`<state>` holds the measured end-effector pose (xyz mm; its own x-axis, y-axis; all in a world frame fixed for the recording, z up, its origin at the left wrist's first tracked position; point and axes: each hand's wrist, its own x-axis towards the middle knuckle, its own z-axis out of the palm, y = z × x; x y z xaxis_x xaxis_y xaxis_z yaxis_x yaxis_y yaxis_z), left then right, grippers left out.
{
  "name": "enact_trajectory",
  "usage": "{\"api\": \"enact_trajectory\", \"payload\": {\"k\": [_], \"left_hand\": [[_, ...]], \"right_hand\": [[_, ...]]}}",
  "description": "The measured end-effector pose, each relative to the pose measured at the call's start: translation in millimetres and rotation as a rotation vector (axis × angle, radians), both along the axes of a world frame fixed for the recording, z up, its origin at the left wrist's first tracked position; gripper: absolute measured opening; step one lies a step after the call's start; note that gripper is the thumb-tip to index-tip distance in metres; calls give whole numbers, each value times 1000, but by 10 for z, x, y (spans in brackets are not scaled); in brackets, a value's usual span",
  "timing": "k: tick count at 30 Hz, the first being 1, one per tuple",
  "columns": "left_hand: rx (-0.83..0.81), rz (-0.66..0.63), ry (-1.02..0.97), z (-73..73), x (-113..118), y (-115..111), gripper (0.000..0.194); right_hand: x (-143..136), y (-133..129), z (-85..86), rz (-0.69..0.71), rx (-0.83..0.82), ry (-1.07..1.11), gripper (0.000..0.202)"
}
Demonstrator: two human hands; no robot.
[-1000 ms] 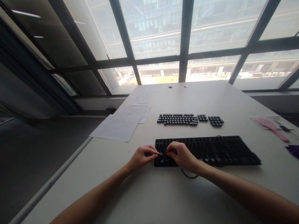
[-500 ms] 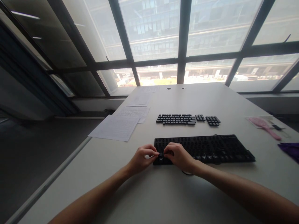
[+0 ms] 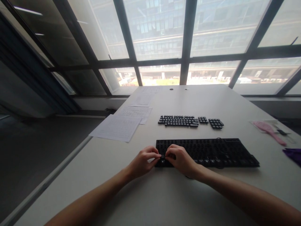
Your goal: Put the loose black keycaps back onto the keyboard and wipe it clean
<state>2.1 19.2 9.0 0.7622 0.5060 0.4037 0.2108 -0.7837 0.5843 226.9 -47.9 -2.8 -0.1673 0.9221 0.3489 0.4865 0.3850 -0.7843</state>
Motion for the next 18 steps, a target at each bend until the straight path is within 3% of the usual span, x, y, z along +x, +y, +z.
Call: {"api": "enact_trajectory", "payload": {"k": [18], "left_hand": [[-10, 5, 3, -14, 34, 24, 14]], "right_hand": [[26, 22, -41, 13, 24, 0, 15]]}}
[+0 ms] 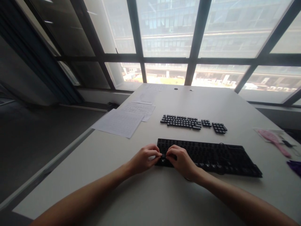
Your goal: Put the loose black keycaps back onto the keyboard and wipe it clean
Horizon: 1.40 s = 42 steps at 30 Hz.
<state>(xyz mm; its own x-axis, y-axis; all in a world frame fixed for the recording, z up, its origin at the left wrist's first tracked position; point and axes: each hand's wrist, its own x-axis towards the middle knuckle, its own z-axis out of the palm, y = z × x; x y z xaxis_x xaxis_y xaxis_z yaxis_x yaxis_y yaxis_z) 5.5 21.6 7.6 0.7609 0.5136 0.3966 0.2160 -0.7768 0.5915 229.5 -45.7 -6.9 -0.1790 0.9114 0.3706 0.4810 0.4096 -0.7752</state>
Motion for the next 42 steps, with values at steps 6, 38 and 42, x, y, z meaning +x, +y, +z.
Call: {"api": "enact_trajectory", "payload": {"k": [6, 38, 42], "left_hand": [[-13, 13, -2, 11, 17, -4, 14], [460, 203, 278, -21, 108, -253, 10], [447, 223, 259, -37, 156, -232, 14]], "right_hand": [[-21, -24, 3, 1, 29, -17, 15], [-55, -176, 88, -29, 197, -458, 21], [-47, -190, 87, -53, 188, -477, 13]]}}
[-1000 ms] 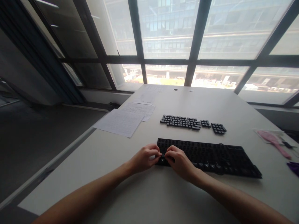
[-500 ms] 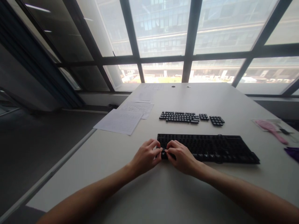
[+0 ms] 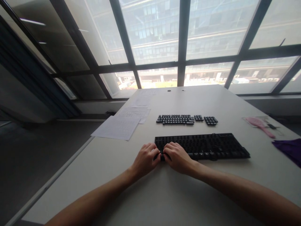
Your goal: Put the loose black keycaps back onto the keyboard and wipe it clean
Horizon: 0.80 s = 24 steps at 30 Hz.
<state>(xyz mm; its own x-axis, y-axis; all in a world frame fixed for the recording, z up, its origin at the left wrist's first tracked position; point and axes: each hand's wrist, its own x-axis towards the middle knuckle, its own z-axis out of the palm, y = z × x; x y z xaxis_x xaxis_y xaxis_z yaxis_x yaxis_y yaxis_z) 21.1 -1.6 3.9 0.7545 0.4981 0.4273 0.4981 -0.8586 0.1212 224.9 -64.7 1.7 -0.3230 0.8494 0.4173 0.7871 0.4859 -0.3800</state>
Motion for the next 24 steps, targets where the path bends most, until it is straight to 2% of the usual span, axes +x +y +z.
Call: {"api": "enact_trajectory", "payload": {"k": [2, 7, 10, 13, 24], "left_hand": [[-14, 9, -35, 13, 9, 21, 14], [-4, 12, -183, 68, -28, 78, 17], [-8, -38, -149, 71, -45, 91, 14], [-45, -67, -118, 50, -38, 110, 24], [-225, -81, -190, 32, -39, 148, 31]], "right_hand": [[19, -4, -18, 2, 4, 35, 12], [49, 3, -60, 14, 47, 113, 26], [41, 23, -74, 19, 46, 64, 25], [30, 44, -94, 21, 42, 5, 25], [1, 59, -94, 16, 29, -52, 25]]}}
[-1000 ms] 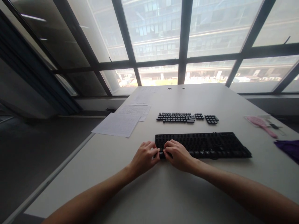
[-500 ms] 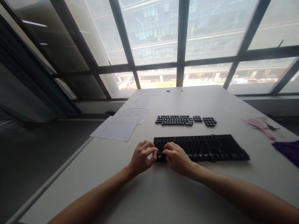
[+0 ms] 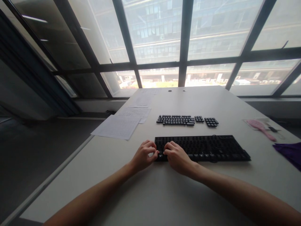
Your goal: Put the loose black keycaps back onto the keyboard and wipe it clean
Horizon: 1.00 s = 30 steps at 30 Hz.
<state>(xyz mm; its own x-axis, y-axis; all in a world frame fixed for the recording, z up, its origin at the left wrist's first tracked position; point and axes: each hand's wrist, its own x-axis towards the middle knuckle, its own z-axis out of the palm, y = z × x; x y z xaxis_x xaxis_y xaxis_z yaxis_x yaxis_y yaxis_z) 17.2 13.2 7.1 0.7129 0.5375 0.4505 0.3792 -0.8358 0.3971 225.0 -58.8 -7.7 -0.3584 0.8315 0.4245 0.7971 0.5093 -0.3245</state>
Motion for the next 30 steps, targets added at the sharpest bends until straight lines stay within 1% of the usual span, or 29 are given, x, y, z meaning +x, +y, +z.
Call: {"api": "enact_trajectory", "payload": {"k": [4, 6, 9, 10, 12, 14, 16, 19, 22, 24, 26, 27, 30], "left_hand": [[-59, -6, -66, -47, -19, 50, 28], [-73, 33, -137, -63, -38, 100, 25], [-28, 88, -241, -40, -84, 177, 25], [0, 75, -256, -24, -101, 198, 26], [56, -4, -248, 8, -134, 232, 28], [93, -92, -185, 24, -156, 258, 28], [100, -146, -91, 16, -164, 280, 28], [72, -167, -14, -25, -148, 305, 33], [42, -181, -37, -62, -121, 312, 36], [12, -192, -78, -68, -107, 322, 36], [-35, -165, -151, -59, -98, 366, 35], [-58, -130, -189, -50, -92, 410, 35], [-62, 12, -233, -21, -39, 655, 28]], "right_hand": [[9, -2, 23, 8, 15, 26, 25], [31, -3, 57, 3, 69, 73, 26], [64, -2, 122, -14, 148, 149, 32], [68, -1, 137, -7, 157, 156, 33], [61, 2, 145, 23, 152, 128, 33], [39, 4, 128, 54, 123, 63, 31], [12, 6, 105, 63, 84, 1, 27], [-20, 7, 92, 52, 53, -51, 23], [-45, -5, 102, 54, 43, -66, 22], [-55, -15, 113, 57, 39, -20, 22], [-43, -1, 129, 44, 49, 93, 24], [-24, 26, 141, 31, 58, 154, 25], [105, 228, 186, -61, 87, 252, 28]]}}
